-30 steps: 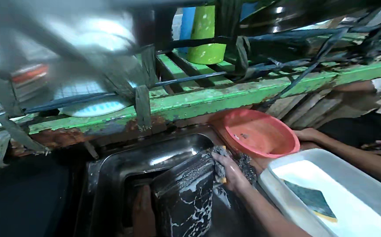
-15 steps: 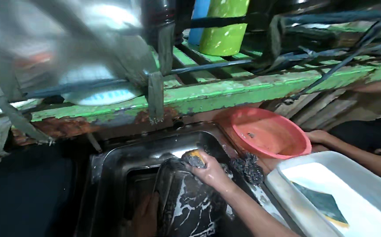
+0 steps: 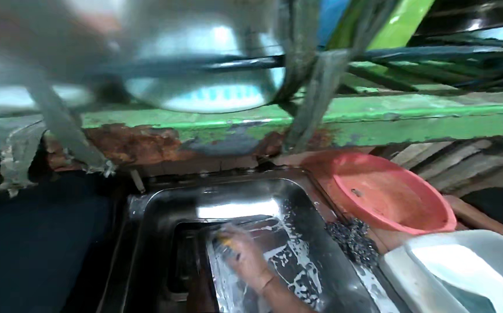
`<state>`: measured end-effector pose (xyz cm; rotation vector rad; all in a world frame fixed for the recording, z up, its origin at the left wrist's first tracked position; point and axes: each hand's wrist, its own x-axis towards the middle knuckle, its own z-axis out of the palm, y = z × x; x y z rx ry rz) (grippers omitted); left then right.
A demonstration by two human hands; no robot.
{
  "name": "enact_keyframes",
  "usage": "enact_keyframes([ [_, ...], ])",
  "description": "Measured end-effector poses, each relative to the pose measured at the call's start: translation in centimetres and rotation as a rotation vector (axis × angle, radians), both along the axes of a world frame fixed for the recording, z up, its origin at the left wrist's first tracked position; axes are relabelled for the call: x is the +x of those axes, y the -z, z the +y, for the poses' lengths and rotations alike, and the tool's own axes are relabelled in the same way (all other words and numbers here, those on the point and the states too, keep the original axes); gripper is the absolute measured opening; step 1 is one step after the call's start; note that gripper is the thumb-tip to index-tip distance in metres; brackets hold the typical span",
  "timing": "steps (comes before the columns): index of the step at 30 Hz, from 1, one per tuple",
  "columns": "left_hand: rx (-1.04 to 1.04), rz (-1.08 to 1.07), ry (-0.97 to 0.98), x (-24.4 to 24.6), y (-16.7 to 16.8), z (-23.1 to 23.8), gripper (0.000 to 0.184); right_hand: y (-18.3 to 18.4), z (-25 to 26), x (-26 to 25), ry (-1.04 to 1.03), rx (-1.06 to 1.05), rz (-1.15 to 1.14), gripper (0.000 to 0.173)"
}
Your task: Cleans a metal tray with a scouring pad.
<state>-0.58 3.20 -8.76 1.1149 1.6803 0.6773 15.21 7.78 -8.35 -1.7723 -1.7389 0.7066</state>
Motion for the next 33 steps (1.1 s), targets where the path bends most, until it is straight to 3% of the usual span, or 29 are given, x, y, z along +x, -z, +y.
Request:
enact_keyframes([
  [3,-0.063,-0.064,-0.102,-0.1,-0.3,0.1,0.049,3.1,0.4,8.1,0.432,-0.363,0.000,0.051],
  [5,-0.074,-0.096,-0.143,-0.1,0.5,0.3,0.049,3.9,-0.2,10.3,0.595,-0.475,-0.047,0.055],
  [7,-0.110,-0.141,-0.189,0.1,1.0,0.5,0.051,2.9,-1.1,8.0,0.494,-0.438,-0.100,0.056],
  [10,-0.170,-0.152,-0.198,0.3,0.2,1.0,0.052,0.6,-3.1,0.3,0.078,-0.236,-0.056,0.052],
  [12,-0.127,-0.100,-0.136,-0.2,1.4,1.0,0.052,0.7,-4.2,-2.8,-0.135,-0.114,-0.030,0.056],
  [13,-0.108,-0.121,-0.170,-0.2,2.1,0.9,0.051,1.2,-4.2,-2.6,-0.148,-0.083,-0.027,0.056],
  [15,-0.116,-0.207,-0.270,-0.1,2.3,0.8,0.053,2.8,-3.4,1.0,0.029,-0.102,-0.040,0.051],
  [18,-0.124,-0.310,-0.375,0.3,2.1,1.0,0.053,4.7,-3.2,9.3,0.464,-0.390,-0.111,0.059],
  [20,-0.136,-0.383,-0.429,0.6,2.3,1.2,0.049,5.2,-4.9,11.3,0.581,-0.463,-0.130,0.065],
  [22,-0.139,-0.417,-0.430,0.6,2.5,1.4,0.049,4.9,-6.8,8.7,0.495,-0.321,-0.128,0.065],
  [24,-0.143,-0.381,-0.408,0.3,2.9,1.2,0.052,3.1,-8.5,3.3,0.265,-0.217,-0.057,0.067],
  [26,-0.128,-0.324,-0.352,0.0,3.4,1.0,0.053,0.8,-10.1,-1.6,-0.020,-0.238,0.001,0.065],
  [28,-0.123,-0.303,-0.341,-0.1,3.6,1.0,0.052,-0.5,-10.7,-2.8,-0.195,-0.355,-0.045,0.066],
  [30,-0.142,-0.342,-0.372,-0.1,3.9,1.1,0.051,1.1,-10.9,0.4,-0.128,-0.360,-0.103,0.069],
  [33,-0.156,-0.383,-0.380,-0.1,4.0,0.9,0.054,3.5,-10.6,9.3,0.185,-0.508,-0.050,0.068],
])
